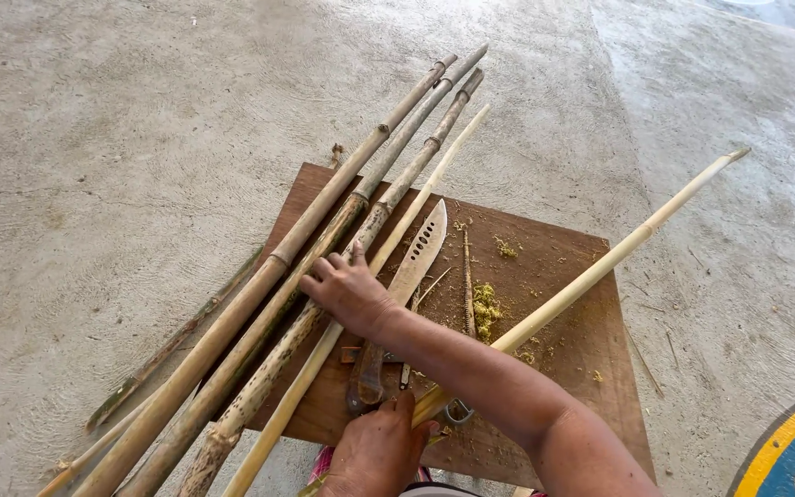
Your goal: Shaping, carving, and binding bamboo poles to create a handcrafted object using a machete and twine.
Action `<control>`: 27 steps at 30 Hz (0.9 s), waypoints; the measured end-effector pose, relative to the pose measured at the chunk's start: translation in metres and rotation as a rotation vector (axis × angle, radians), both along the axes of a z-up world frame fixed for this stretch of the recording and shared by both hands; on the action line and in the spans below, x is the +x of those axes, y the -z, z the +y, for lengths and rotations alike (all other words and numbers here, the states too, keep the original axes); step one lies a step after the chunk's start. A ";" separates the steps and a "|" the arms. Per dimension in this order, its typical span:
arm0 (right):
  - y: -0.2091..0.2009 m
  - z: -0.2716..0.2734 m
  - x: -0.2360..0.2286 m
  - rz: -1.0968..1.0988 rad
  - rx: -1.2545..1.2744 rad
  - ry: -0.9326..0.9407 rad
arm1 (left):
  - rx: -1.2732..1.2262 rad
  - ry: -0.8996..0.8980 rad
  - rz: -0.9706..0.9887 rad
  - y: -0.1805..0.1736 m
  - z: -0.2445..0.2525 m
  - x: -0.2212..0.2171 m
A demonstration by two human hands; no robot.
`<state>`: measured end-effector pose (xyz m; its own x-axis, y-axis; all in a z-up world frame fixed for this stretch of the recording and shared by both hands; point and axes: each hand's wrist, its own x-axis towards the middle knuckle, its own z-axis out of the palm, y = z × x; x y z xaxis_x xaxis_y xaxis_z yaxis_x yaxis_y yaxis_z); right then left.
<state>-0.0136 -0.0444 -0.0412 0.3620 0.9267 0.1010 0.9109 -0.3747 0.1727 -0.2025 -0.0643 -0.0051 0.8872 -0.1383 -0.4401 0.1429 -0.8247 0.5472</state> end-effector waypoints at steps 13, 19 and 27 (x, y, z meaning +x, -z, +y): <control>-0.009 0.002 -0.016 0.029 0.053 -0.270 | 0.010 0.013 -0.017 0.009 0.000 0.000; -0.042 0.009 -0.024 -0.039 -0.068 -0.200 | 0.013 0.039 0.041 0.002 0.003 0.001; -0.098 0.011 0.029 0.211 0.406 -0.109 | -0.002 -0.030 -0.026 -0.009 0.005 -0.002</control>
<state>0.0150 -0.0336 0.0569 0.3166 0.8610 0.3980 0.9481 -0.2739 -0.1616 -0.2045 -0.0592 0.0044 0.9023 -0.1122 -0.4163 0.1532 -0.8192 0.5527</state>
